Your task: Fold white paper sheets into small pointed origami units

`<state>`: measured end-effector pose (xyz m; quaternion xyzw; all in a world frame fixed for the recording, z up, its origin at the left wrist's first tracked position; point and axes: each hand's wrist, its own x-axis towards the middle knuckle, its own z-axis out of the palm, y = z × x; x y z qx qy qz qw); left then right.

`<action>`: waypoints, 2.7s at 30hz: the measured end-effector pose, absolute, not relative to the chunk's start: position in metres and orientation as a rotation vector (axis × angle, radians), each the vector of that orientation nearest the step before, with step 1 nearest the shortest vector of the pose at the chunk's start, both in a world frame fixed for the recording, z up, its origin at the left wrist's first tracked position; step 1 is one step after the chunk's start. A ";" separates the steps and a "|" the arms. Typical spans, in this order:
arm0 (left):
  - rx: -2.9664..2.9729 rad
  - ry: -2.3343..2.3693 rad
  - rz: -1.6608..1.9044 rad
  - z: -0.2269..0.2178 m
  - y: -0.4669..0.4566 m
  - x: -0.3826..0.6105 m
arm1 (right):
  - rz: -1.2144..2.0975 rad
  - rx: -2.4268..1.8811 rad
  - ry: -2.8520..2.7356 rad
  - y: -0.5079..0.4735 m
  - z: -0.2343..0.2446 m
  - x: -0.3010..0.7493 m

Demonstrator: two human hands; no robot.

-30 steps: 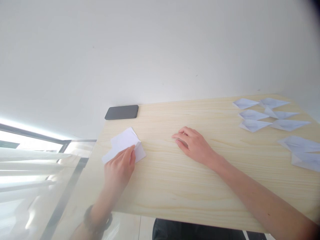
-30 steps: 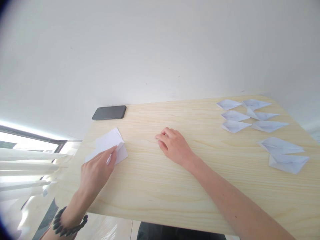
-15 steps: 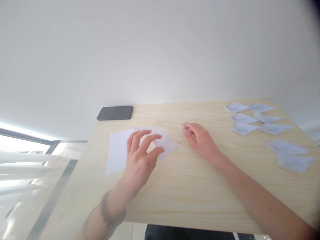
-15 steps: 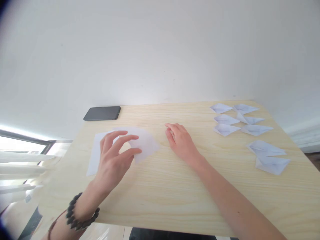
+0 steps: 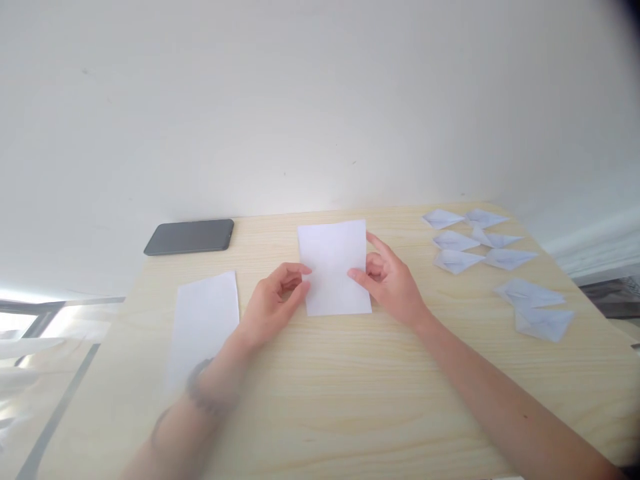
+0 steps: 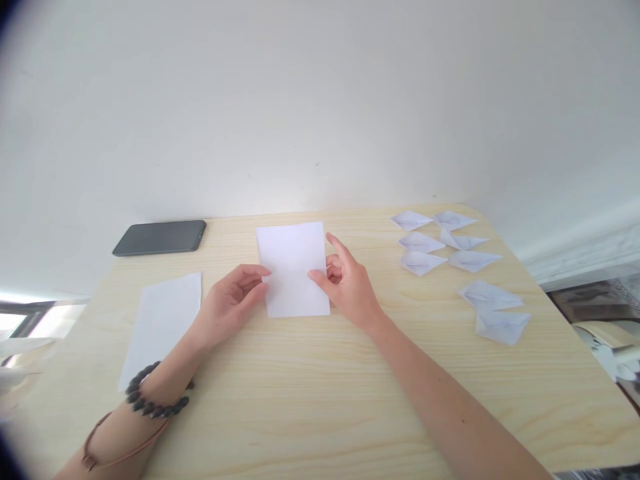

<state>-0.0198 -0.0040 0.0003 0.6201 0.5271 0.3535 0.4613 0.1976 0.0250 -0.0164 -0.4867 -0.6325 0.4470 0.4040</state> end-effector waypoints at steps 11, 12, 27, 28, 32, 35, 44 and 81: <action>1.191 1.195 0.773 0.001 0.000 -0.027 | 1.406 -1.088 -1.730 0.021 -0.008 0.206; 1.174 1.175 0.786 0.001 0.001 -0.028 | 1.382 -1.057 -1.738 0.022 -0.009 0.207; 1.181 1.236 0.837 0.007 0.000 -0.018 | 1.432 -0.998 -1.761 0.022 -0.009 0.205; 1.182 1.236 0.838 0.006 0.000 -0.018 | 1.391 -1.073 -1.762 0.021 -0.009 0.203; 1.196 1.238 0.800 0.008 -0.002 -0.017 | 1.224 -1.217 -1.804 0.019 -0.007 0.195; 1.221 1.263 0.770 0.009 -0.002 -0.017 | 1.242 -1.188 -1.835 0.020 -0.006 0.195; 1.206 1.309 0.798 0.004 -0.001 -0.017 | 1.343 -1.149 -1.818 0.021 -0.006 0.196; 1.156 1.385 0.868 0.003 -0.008 -0.011 | 1.233 -1.179 -1.912 0.021 -0.003 0.196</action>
